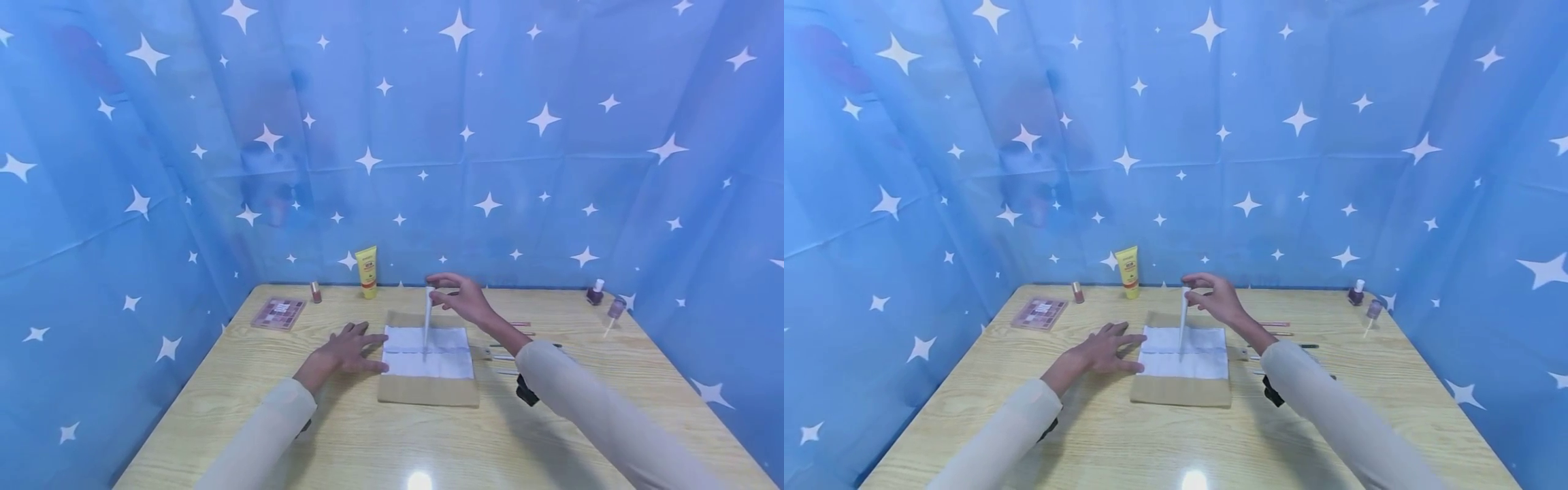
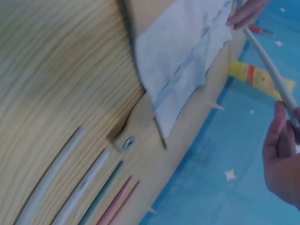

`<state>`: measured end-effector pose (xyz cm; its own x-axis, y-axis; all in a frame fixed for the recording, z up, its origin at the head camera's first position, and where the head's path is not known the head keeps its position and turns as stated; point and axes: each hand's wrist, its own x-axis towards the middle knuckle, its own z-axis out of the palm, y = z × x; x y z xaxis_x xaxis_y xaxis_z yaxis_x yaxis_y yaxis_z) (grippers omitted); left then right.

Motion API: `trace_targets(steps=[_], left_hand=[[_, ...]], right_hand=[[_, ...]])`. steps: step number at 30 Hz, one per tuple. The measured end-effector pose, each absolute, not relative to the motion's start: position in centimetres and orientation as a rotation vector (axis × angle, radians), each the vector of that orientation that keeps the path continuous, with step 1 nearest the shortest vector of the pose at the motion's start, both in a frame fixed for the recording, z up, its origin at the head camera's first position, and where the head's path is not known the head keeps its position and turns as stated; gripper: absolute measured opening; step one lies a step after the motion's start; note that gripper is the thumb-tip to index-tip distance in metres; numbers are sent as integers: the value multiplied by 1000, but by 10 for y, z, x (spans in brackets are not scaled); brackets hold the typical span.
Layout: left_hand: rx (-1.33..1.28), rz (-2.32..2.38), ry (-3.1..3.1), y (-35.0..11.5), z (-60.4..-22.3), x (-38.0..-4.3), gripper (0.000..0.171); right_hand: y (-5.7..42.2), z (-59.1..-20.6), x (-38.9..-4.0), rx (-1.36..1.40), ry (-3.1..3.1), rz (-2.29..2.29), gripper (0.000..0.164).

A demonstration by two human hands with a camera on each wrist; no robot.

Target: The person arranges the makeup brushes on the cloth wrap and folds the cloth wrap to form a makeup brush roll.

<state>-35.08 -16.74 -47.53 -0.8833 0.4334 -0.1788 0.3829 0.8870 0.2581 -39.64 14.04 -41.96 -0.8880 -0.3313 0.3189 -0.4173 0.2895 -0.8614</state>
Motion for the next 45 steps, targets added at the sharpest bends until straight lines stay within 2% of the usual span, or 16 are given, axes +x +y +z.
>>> trace_targets(steps=[16,23,32,45], left_hand=[[621,239,2843,-168,-480,-357,80],[642,210,2853,-167,-479,-357,80],[641,191,2858,-167,-480,-356,80],[637,151,2857,-166,-479,-355,79]], right_hand=[[88,-427,-416,688,-2378,1727,35],[74,-450,-426,613,-2399,1656,33],[65,-463,-422,559,-2517,1591,37],[72,-472,-415,719,-2635,1516,31]])
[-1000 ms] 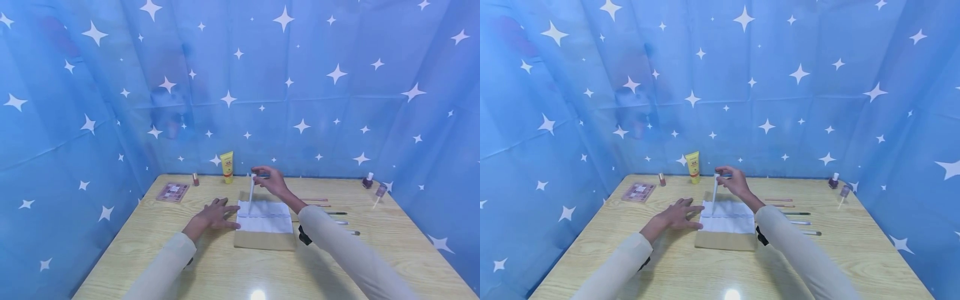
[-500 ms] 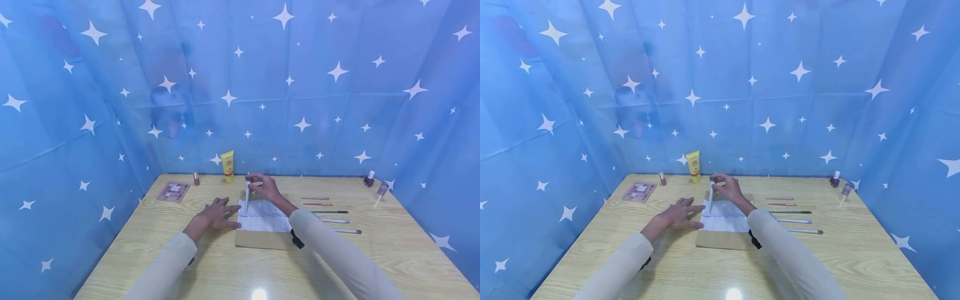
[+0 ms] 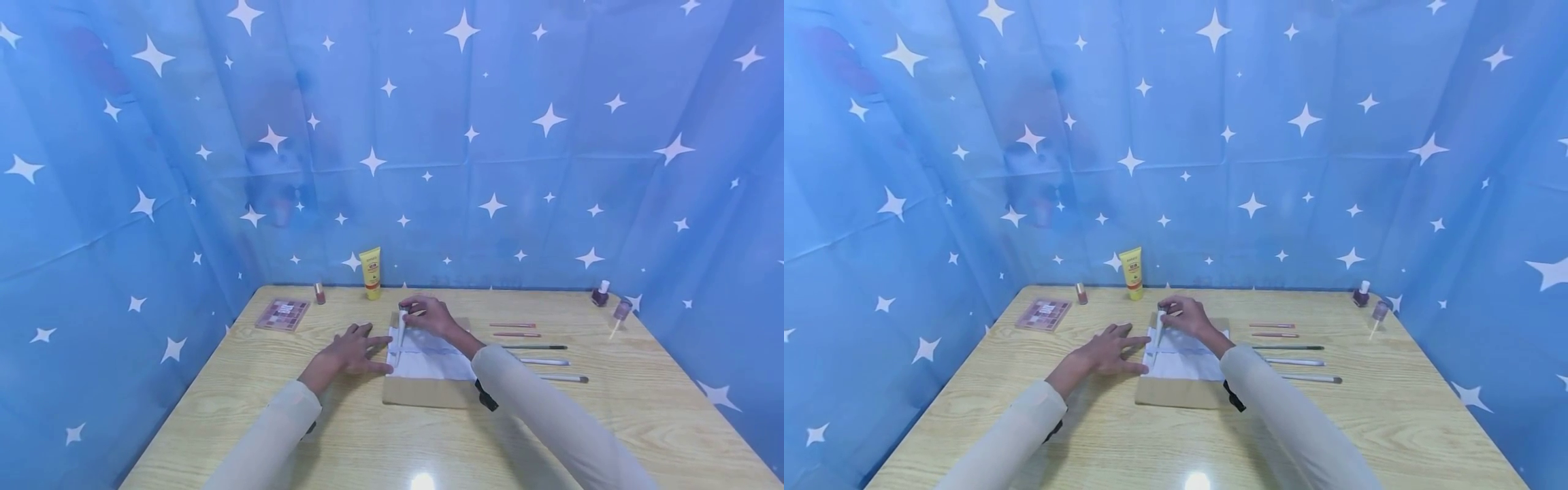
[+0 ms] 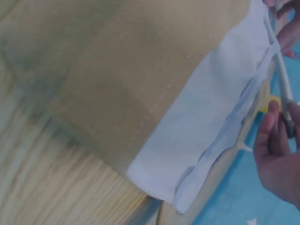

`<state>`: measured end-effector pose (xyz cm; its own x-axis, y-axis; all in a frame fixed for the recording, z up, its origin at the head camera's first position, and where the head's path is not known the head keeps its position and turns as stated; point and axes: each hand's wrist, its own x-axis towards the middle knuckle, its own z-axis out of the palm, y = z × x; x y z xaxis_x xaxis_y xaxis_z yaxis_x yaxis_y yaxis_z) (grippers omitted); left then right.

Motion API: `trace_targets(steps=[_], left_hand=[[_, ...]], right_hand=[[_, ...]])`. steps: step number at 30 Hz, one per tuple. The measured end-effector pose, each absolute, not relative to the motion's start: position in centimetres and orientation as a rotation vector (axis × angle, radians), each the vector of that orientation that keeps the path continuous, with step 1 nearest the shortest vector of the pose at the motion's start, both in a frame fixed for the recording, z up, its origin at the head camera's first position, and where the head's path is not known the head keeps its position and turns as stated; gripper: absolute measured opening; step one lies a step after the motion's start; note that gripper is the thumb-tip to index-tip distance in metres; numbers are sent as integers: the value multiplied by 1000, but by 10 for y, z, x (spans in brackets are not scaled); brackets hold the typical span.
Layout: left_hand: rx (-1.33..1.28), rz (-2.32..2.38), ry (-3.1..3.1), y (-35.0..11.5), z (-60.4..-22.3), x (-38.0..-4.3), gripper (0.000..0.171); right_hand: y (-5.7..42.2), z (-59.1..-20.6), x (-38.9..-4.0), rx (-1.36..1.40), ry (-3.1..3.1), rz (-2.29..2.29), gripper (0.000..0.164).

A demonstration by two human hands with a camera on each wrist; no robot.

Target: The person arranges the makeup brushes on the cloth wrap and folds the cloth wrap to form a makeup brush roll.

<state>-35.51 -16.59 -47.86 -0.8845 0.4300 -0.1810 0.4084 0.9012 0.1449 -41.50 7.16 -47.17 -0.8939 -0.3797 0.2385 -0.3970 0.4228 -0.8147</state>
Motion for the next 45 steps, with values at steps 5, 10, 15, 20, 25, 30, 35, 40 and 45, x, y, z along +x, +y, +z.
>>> trace_targets(steps=[5,10,15,20,25,30,35,40,45], left_hand=[[639,157,2857,-165,-478,-355,79],[639,144,2865,-166,-479,-356,79],[631,167,2865,-165,-480,-357,79],[622,173,2866,-165,-477,-355,79],[627,189,2859,-164,-475,-353,77],[649,215,2866,-165,-476,-352,78],[642,216,2871,-166,-477,-352,80],[638,213,2867,-166,-479,-352,80],[641,221,2874,-166,-479,-351,81]], right_hand=[[73,-475,-412,724,-2714,1459,29],[73,-479,-408,740,-2770,1373,28],[73,-483,-402,764,-2797,1351,29],[76,-488,-396,877,-2733,1371,29],[77,-494,-390,991,-2666,1362,26],[79,-497,-386,1069,-2631,1332,23],[81,-499,-382,1134,-2660,1294,24],[83,-500,-380,1149,-2676,1248,26],[89,-498,-381,1136,-2668,1301,28]])
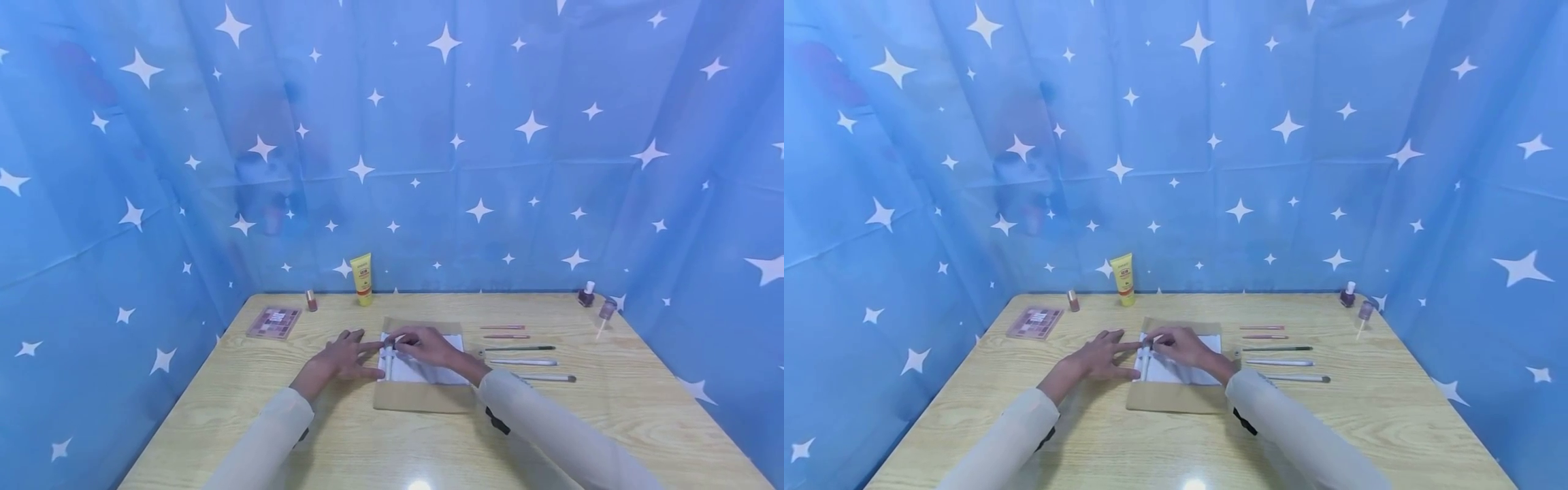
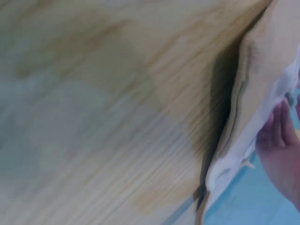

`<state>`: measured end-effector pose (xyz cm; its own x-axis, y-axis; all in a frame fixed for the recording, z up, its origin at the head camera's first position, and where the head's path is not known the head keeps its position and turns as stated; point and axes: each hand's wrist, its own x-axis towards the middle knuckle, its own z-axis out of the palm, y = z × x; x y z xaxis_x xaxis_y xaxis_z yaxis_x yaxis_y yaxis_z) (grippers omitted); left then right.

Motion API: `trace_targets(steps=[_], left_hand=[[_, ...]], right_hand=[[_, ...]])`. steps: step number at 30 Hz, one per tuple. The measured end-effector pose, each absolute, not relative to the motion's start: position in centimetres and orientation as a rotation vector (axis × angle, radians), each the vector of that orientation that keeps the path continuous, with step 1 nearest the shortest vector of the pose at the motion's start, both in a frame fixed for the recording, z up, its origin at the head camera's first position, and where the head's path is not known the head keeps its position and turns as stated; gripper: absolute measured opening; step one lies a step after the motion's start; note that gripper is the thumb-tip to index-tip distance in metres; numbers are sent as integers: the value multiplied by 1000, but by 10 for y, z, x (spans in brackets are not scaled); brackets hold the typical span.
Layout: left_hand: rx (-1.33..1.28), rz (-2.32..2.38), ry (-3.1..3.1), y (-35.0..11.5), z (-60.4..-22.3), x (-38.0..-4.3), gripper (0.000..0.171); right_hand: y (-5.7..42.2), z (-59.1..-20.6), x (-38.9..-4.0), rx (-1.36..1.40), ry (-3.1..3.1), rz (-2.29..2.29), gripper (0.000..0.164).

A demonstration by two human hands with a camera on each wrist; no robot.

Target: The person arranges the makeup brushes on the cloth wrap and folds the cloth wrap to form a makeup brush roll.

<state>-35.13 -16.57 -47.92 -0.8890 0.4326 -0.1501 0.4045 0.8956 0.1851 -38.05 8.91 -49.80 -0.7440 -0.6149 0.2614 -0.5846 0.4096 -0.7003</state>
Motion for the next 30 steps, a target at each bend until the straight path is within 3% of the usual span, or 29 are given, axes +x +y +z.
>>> trace_targets(steps=[30], left_hand=[[651,277,2855,-166,-479,-349,83]], right_hand=[[214,-455,-347,-1130,2722,-1204,30]])
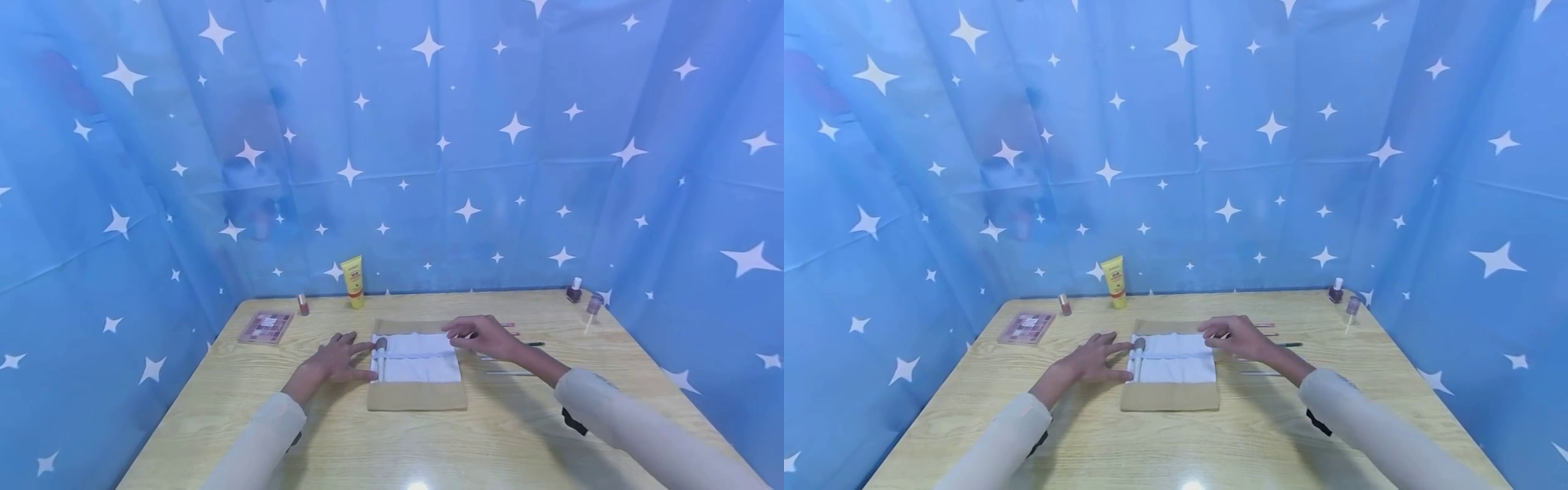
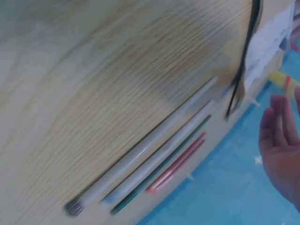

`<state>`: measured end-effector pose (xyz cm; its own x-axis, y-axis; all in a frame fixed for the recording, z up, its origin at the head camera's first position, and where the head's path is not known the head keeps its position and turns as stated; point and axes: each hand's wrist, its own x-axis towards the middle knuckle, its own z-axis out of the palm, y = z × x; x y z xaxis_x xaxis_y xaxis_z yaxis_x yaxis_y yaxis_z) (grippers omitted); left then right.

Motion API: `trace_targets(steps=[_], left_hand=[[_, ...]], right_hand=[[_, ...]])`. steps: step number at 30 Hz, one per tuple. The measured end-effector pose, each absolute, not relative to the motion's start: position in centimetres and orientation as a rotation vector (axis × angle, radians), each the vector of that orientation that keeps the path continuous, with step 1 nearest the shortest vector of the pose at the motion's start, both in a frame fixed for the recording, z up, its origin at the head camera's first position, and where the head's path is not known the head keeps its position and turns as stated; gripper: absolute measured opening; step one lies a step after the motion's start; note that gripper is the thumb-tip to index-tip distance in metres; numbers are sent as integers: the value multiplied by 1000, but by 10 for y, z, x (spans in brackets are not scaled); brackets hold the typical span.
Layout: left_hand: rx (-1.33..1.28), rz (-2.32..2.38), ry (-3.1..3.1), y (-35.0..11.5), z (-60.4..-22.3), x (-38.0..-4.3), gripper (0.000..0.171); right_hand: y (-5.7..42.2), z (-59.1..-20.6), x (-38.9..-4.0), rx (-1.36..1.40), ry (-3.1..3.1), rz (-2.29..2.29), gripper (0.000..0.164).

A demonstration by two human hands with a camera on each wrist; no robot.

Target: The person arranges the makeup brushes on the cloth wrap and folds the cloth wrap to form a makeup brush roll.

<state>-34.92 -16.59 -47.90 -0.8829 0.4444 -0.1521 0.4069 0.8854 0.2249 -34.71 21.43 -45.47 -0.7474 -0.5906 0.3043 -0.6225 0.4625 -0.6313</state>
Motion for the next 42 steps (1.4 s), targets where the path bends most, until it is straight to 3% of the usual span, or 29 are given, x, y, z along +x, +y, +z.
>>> trace_targets(steps=[17,42], left_hand=[[670,266,2863,-167,-479,-349,83],[644,256,2860,-165,-479,-349,83]], right_hand=[[287,-441,-316,1055,-2652,1057,32],[394,-483,-293,1096,-2584,963,20]])
